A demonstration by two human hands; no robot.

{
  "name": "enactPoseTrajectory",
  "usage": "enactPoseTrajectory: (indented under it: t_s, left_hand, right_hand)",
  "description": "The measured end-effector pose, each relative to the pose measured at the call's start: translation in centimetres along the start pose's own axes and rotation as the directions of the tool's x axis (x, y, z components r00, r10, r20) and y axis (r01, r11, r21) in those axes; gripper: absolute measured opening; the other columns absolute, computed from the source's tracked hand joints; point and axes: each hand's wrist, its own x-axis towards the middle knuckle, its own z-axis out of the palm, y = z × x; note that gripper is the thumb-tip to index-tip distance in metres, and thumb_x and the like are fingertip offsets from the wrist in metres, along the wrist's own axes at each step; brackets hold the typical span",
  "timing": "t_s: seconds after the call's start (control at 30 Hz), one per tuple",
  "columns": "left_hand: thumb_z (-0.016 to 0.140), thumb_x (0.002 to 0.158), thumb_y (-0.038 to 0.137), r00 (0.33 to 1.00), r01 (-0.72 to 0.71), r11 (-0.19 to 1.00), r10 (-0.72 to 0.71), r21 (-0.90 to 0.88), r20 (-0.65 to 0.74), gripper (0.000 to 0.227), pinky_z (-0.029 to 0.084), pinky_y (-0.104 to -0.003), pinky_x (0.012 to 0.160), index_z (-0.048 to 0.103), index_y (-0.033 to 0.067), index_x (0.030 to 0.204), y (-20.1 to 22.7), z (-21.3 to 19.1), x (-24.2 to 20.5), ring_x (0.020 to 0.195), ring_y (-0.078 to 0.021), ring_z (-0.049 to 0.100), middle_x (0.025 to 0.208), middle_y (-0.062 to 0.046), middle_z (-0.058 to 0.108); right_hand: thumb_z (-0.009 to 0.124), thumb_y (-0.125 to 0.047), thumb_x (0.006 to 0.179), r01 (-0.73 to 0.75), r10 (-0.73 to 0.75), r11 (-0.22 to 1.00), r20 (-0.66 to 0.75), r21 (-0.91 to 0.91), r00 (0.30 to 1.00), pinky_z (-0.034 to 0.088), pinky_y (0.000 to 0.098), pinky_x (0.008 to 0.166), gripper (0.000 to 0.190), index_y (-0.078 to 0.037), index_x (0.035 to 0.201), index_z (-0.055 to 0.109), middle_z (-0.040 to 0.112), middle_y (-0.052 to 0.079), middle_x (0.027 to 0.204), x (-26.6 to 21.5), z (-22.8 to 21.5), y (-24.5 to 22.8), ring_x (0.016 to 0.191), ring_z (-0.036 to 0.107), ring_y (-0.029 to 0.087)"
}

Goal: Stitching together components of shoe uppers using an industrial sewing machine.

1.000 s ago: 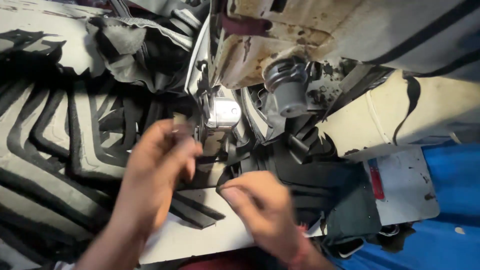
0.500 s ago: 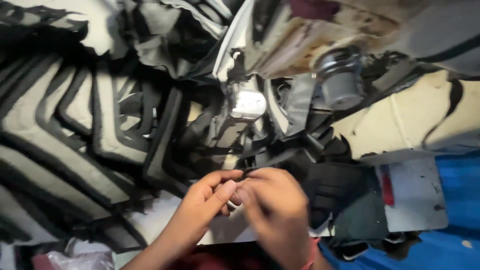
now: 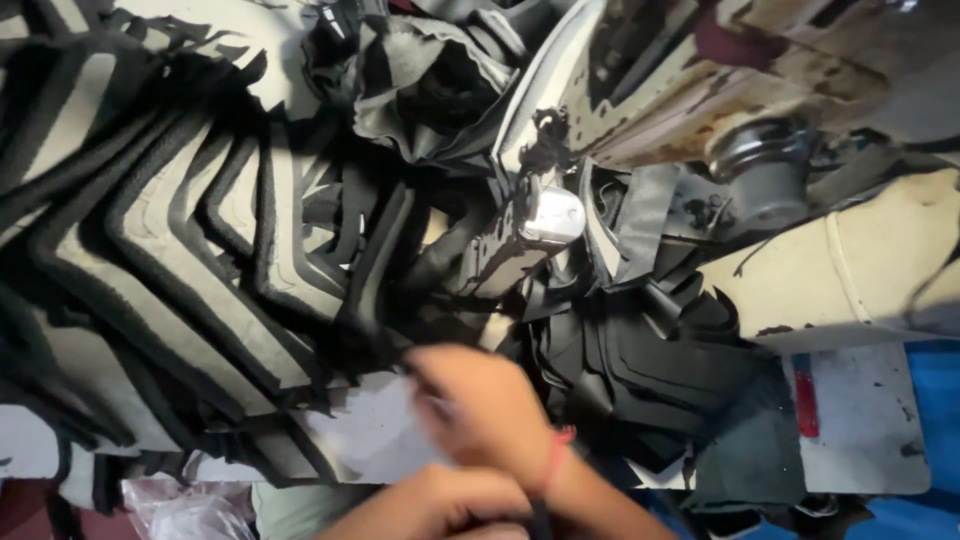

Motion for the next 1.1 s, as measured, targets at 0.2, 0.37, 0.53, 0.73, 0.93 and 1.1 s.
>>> enactPoseTrajectory:
  t_s: [0.2, 0.37, 0.53, 0.73, 0.93, 1.1]
  left_hand:
    - [0.053, 0.099, 0.008, 0.662, -0.199, 0.955, -0.034, -0.219, -0.749, 0.029, 0.054, -0.028, 0.078, 0.074, -0.0058, 0.114, 1.3, -2.9, 1.1, 0.082, -0.0169, 0.068, 0.096, -0.013, 0.081]
    - [0.046, 0.1, 0.004, 0.552, -0.331, 0.783, -0.292, -0.527, -0.781, 0.032, 0.049, -0.033, 0.073, 0.07, -0.0114, 0.116, 4.2, -2.9, 2.9, 0.079, -0.0229, 0.062, 0.108, -0.023, 0.078]
    - [0.046, 0.103, 0.022, 0.601, -0.412, 0.826, -0.071, -0.385, -0.796, 0.046, 0.047, -0.037, 0.094, 0.073, -0.0139, 0.11, 4.2, -2.5, 1.8, 0.097, -0.0253, 0.065, 0.105, -0.021, 0.076]
    - [0.05, 0.099, 0.007, 0.514, -0.383, 0.897, 0.011, -0.219, -0.858, 0.031, 0.048, -0.032, 0.095, 0.074, -0.0108, 0.108, 3.4, -1.9, 1.1, 0.098, -0.0209, 0.066, 0.104, -0.018, 0.079]
    - [0.055, 0.099, 0.005, 0.517, -0.419, 0.902, 0.142, -0.105, -0.844, 0.028, 0.056, -0.029, 0.08, 0.063, -0.0081, 0.122, 2.3, -0.9, 1.6, 0.081, -0.019, 0.07, 0.096, -0.017, 0.077]
    - [0.053, 0.097, 0.007, 0.549, -0.442, 0.861, 0.038, -0.252, -0.835, 0.05, 0.053, -0.031, 0.08, 0.049, -0.0018, 0.147, 4.4, -2.7, 0.9, 0.088, -0.02, 0.066, 0.113, -0.022, 0.074]
  right_hand:
    - [0.058, 0.005, 0.09, -0.098, 0.148, 0.978, -0.283, 0.184, 0.948, 0.058, 0.0265, 0.074, 0.031, 0.004, 0.12, 0.065, 0.072, 0.013, 0.11, -2.9, -5.8, 0.1, 0.083, 0.069, 0.018]
    - [0.068, 0.001, 0.078, 0.096, -0.1, 0.995, -0.12, -0.038, 0.988, 0.046, 0.0337, 0.086, 0.043, -0.01, 0.12, 0.073, 0.069, 0.009, 0.114, -4.7, -3.6, -1.3, 0.09, 0.059, 0.023]
    - [0.078, -0.005, 0.076, 0.098, -0.12, 0.991, -0.28, -0.091, 0.953, 0.047, 0.0346, 0.087, 0.038, -0.005, 0.114, 0.072, 0.066, 0.013, 0.118, -3.7, -3.2, -2.0, 0.092, 0.061, 0.023]
    - [0.081, 0.0, 0.075, 0.036, -0.036, 0.999, -0.304, -0.006, 0.952, 0.053, 0.0312, 0.086, 0.044, -0.005, 0.117, 0.072, 0.062, 0.013, 0.124, -3.7, -1.5, -2.0, 0.102, 0.061, 0.025]
    - [0.06, -0.006, 0.088, -0.071, 0.091, 0.946, -0.052, 0.318, 0.994, 0.047, 0.0282, 0.08, 0.022, -0.005, 0.109, 0.064, 0.07, 0.005, 0.101, -1.7, -2.6, -0.1, 0.086, 0.057, 0.02]
    - [0.065, -0.012, 0.095, -0.213, 0.09, 0.819, 0.247, 0.533, 0.965, 0.048, 0.0288, 0.076, 0.013, -0.002, 0.1, 0.071, 0.065, 0.005, 0.084, -2.6, -4.1, 0.4, 0.082, 0.059, 0.017]
